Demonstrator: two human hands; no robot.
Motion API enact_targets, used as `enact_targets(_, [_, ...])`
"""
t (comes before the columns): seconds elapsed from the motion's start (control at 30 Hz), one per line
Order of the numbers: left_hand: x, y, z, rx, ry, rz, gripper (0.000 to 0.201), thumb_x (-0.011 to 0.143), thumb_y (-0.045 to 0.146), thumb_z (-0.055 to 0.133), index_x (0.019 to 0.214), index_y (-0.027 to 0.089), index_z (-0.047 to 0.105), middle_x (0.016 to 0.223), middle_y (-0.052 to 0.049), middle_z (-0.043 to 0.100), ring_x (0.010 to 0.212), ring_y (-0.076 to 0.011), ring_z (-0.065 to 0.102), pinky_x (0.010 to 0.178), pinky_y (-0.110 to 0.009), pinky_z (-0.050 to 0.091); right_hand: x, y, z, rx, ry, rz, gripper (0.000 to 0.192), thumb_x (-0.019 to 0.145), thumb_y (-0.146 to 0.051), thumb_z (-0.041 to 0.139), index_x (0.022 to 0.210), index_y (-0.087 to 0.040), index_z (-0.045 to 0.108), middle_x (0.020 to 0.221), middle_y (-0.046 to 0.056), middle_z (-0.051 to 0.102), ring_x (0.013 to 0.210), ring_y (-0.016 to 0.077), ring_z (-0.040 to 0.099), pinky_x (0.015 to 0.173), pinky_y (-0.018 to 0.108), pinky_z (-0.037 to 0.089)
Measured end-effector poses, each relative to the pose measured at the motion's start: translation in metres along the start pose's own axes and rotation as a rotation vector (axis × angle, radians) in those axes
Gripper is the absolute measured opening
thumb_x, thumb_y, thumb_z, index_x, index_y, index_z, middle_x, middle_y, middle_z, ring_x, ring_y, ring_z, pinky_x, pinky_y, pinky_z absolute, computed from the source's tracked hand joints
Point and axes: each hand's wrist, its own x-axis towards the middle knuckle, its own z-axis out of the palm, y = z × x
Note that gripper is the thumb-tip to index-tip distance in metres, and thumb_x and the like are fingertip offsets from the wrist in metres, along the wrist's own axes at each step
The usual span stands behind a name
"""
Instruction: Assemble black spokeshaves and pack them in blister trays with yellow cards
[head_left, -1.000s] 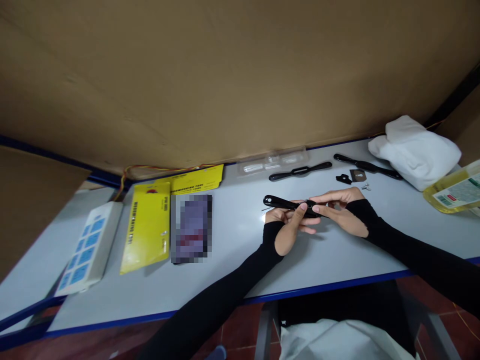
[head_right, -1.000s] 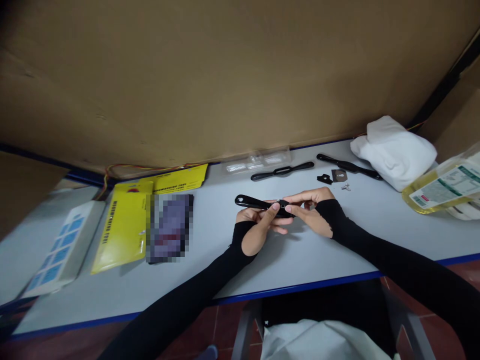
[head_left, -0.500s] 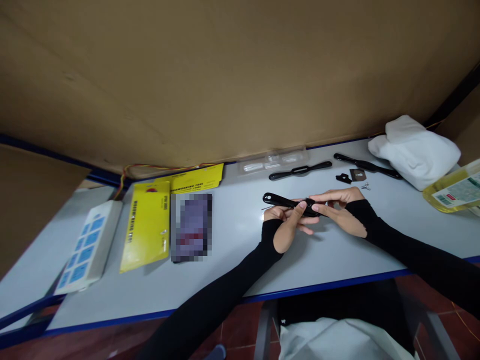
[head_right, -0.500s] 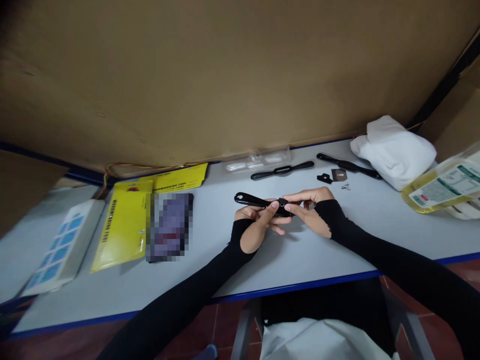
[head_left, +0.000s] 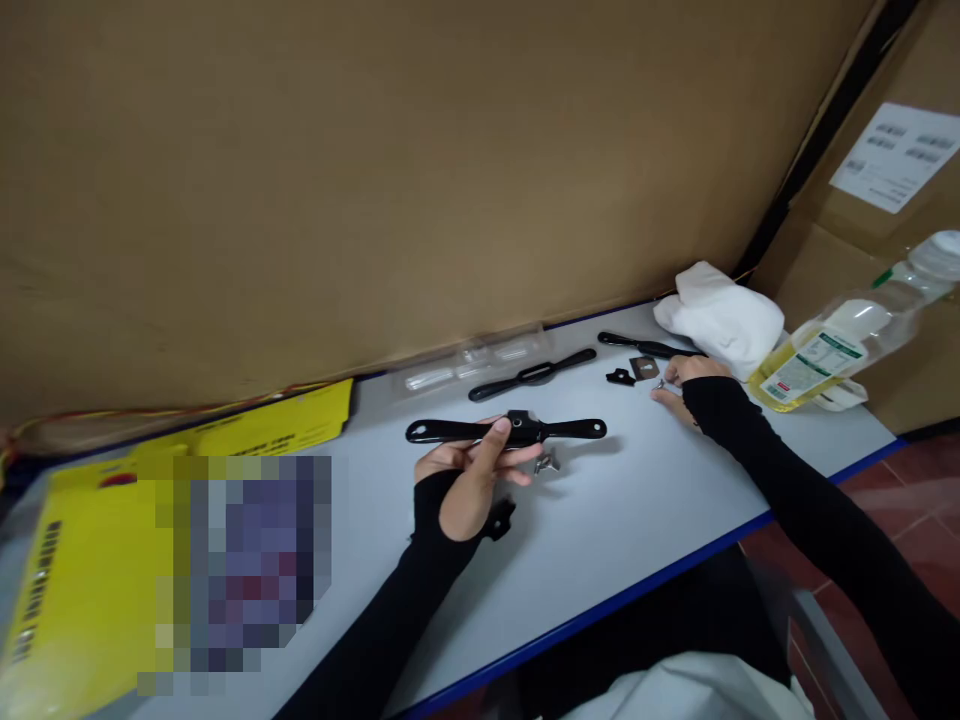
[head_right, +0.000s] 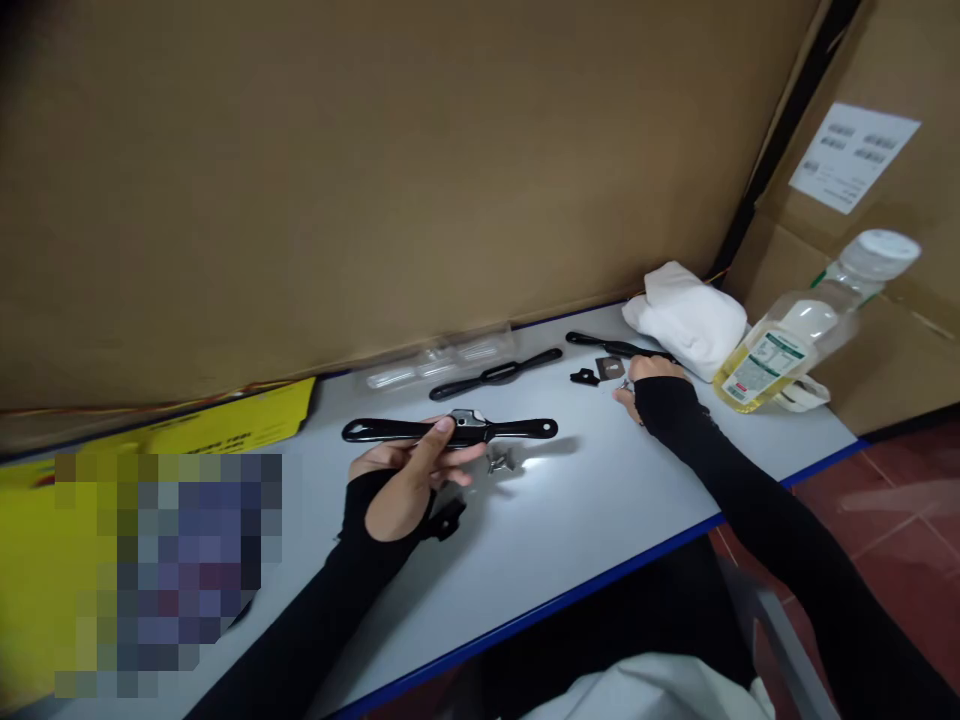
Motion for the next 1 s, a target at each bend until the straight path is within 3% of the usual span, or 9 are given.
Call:
enact_targets(0.13, [0.000, 0.004, 0.000, -0.016, 0.041, 0.008, 0.043, 0.066, 0.055, 0.093, 0.081, 0.021, 0.072, 0.089, -0.018, 0.080, 0.085, -0.0427, 0.079, 0.049, -0.041, 0.064, 0.009, 0.004, 0.014, 0.024, -0.065, -0.056, 0.008, 0.087, -0.027, 0.073, 0.087, -0.021, 0.080, 0.089, 0.008, 0.079, 0.083, 0.0221, 0.070, 0.072, 0.031, 0.048])
enact_targets(0.23, [-0.004, 0.008, 0.005, -0.080, 0.046, -0.003, 0.049, 0.060, 0.053, 0.095, 0.083, 0.017, 0.070, 0.071, -0.012, 0.077, 0.075, -0.0393, 0.079, 0.043, -0.036, 0.061, 0.012, 0.004, 0.019, 0.049, -0.049, -0.101, 0.016, 0.089, -0.022, 0.066, 0.088, -0.022, 0.082, 0.092, 0.009, 0.080, 0.085, 0.0239, 0.071, 0.073, 0.033, 0.049])
enact_targets(0.37, [-0.004, 0.011, 0.011, -0.146, 0.010, -0.004, 0.059, 0.055, 0.050, 0.096, 0.088, 0.010, 0.068, 0.070, -0.013, 0.076, 0.070, -0.0382, 0.079, 0.040, -0.032, 0.059, 0.018, 0.012, 0.023, 0.052, -0.013, -0.147, 0.018, 0.085, -0.017, 0.066, 0.089, -0.020, 0.083, 0.098, 0.013, 0.078, 0.089, 0.0309, 0.072, 0.075, 0.040, 0.052])
enact_targets(0.53, [-0.003, 0.011, 0.010, -0.163, 0.009, -0.005, 0.056, 0.057, 0.046, 0.096, 0.087, 0.009, 0.068, 0.070, -0.013, 0.077, 0.069, -0.0359, 0.079, 0.038, -0.027, 0.058, 0.025, 0.027, 0.034, 0.084, -0.006, -0.299, 0.013, 0.083, -0.019, 0.068, 0.085, -0.023, 0.080, 0.090, 0.012, 0.073, 0.084, 0.0308, 0.070, 0.077, 0.043, 0.054])
enact_targets(0.63, [-0.003, 0.011, 0.010, -0.160, 0.025, -0.008, 0.053, 0.057, 0.044, 0.096, 0.085, 0.010, 0.067, 0.069, -0.013, 0.077, 0.068, -0.0361, 0.079, 0.038, -0.027, 0.057, 0.024, 0.027, 0.040, 0.103, 0.089, -0.352, 0.017, 0.089, -0.022, 0.061, 0.090, -0.018, 0.078, 0.105, 0.018, 0.070, 0.094, 0.0326, 0.068, 0.083, 0.045, 0.054])
enact_targets(0.73, [-0.004, 0.010, 0.013, -0.148, 0.049, -0.007, 0.049, 0.060, 0.043, 0.095, 0.084, 0.011, 0.067, 0.067, -0.012, 0.076, 0.066, -0.0350, 0.079, 0.039, -0.027, 0.058, 0.012, 0.010, 0.037, 0.313, 0.158, -0.465, 0.024, 0.098, -0.027, 0.051, 0.102, -0.020, 0.074, 0.110, 0.014, 0.071, 0.095, 0.0266, 0.068, 0.084, 0.040, 0.054])
enact_targets(0.87, [-0.006, 0.007, 0.017, -0.140, 0.047, -0.012, 0.049, 0.061, 0.043, 0.095, 0.086, 0.010, 0.067, 0.070, -0.013, 0.078, 0.064, -0.0336, 0.079, 0.040, -0.028, 0.060, -0.017, -0.040, 0.031, 0.681, 0.068, -0.655, 0.028, 0.103, -0.033, 0.046, 0.115, -0.023, 0.069, 0.091, 0.005, 0.075, 0.079, 0.0179, 0.069, 0.073, 0.030, 0.054])
enact_targets(1.0, [-0.008, 0.000, 0.019, -0.151, 0.014, 0.012, 0.053, 0.063, 0.046, 0.094, 0.091, 0.008, 0.069, 0.073, -0.014, 0.078, 0.063, -0.0326, 0.078, 0.043, -0.031, 0.063, -0.036, -0.086, 0.038, 0.723, 0.155, -0.778, 0.019, 0.103, -0.029, 0.054, 0.116, -0.020, 0.063, 0.088, 0.004, 0.073, 0.076, 0.0168, 0.067, 0.071, 0.028, 0.054])
